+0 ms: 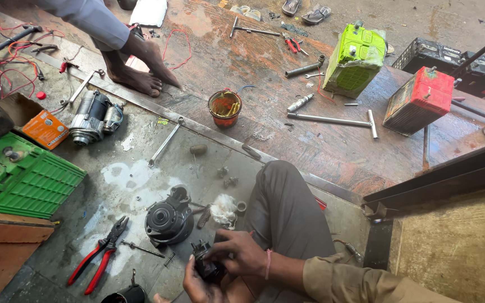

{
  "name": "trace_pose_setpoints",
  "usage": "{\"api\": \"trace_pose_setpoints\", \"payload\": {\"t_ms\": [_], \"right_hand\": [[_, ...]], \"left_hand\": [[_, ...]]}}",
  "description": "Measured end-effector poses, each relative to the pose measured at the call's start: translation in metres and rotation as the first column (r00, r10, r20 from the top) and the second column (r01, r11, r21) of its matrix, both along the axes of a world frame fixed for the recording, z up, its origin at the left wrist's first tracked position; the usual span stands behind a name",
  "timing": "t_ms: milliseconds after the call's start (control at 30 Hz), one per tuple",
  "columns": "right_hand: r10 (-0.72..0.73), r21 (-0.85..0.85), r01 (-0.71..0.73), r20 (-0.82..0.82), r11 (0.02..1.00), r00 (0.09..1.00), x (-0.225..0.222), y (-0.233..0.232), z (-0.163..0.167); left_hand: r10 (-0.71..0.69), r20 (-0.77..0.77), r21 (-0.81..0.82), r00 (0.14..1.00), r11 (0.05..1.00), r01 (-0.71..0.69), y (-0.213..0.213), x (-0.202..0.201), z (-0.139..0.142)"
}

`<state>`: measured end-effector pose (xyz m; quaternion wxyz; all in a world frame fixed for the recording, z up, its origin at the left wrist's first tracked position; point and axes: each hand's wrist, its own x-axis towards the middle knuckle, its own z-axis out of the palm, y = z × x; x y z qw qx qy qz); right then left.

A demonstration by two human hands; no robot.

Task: The person sits on the workshop floor and reworks a starter motor, pulling components off the unit, fitting the armature into the end housing, and using a small file to dress the brush terminals before pressing parts back together by hand.

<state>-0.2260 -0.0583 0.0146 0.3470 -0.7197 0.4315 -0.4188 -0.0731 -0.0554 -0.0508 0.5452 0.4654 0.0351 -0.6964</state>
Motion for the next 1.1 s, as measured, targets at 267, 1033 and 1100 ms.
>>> {"api": "trace_pose_setpoints", "payload": {"t_ms": [267, 1033, 1100], "right_hand": [[-0.129, -0.034, 0.128, -0.037, 0.991, 0.991, 0.001, -0.002, 0.005], [-0.05, 0.017, 0.051, -0.046, 0.999, 0.998, -0.004, -0.013, 0.011], [-0.044, 0.002, 0.044, -0.039, 0.999, 0.998, -0.005, -0.008, 0.011]], "left_hand": [[-0.13, -0.045, 0.061, 0.991, 0.989, 0.132, -0.007, 0.002, 0.006], [-0.172, 0.011, -0.055, 0.985, 0.983, 0.173, -0.005, 0.0, 0.007], [-0.198, -0.042, -0.133, 0.979, 0.973, 0.191, -0.001, 0.0, 0.01]]}}
